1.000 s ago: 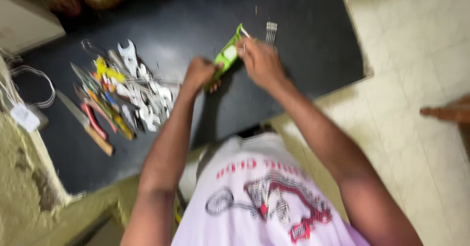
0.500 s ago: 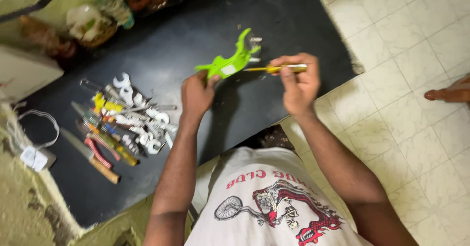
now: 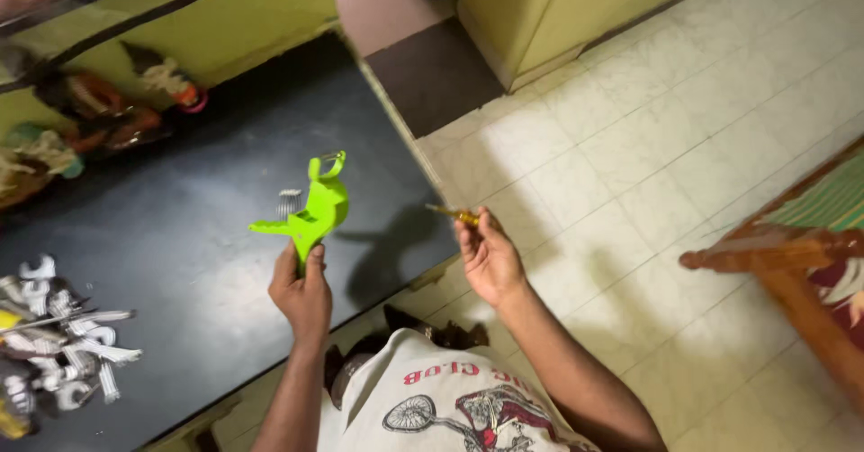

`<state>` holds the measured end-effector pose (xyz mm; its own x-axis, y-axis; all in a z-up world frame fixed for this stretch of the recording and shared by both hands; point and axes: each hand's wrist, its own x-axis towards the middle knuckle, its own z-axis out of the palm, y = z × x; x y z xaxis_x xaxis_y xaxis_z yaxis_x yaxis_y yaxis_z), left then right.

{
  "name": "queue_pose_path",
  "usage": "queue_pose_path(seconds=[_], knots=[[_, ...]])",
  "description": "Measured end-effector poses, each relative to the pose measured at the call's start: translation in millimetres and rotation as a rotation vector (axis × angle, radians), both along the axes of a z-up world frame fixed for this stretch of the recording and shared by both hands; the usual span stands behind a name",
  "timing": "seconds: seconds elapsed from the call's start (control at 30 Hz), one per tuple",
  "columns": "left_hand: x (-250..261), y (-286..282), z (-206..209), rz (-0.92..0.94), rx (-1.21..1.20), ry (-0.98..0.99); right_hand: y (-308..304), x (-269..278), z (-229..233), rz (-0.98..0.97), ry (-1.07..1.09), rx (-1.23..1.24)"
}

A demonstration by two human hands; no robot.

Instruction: The person uses a yellow screwdriver and a metal file to scrape and clean the blade area of a green plastic vegetable peeler. They repeatedly scrape the blade slot and the handle, removing debris, while various tools lie on the table.

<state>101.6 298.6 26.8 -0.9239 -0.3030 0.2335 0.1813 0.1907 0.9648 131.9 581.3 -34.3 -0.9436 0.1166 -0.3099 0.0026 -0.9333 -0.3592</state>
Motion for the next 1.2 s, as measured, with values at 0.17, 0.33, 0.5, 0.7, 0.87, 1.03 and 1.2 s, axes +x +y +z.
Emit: queue_pose_path(seconds=[0.17,0.33,0.5,0.7,0.87,1.03,1.2], knots=[[-8.8,102.1,24.5,-0.037,-0.256,0.254,94.3,-27.7,15.4,0.042,0.079,-0.033],[-43.7,156.2,42.8,0.002,-0.341,0.377,147.2,-76.8,31.0,0.067,0.162,-0.065],[-102.7,217.3,34.1,0.009,-0.417,0.513,201.3,-129.2,32.1,0.094,0.106,0.005],[-192.2,300.6,33.6,-0.084,-0.377,0.553,277.4,-211.8,50.7,0.104,0.155,0.011],[-241.4,328.9,53.8,-0.048,-0.373,0.614,301.7,-254.0,71.8,0.154,0.086,0.023],[-202.9,325.7,58.5,0.089,-0.344,0.547,301.1,-245.5,79.3,0.235,0.076,0.034],[-126.8,299.1,47.8,0.261,-0.386,0.485,276.6,-217.8,83.4,0.430,0.149,0.087]])
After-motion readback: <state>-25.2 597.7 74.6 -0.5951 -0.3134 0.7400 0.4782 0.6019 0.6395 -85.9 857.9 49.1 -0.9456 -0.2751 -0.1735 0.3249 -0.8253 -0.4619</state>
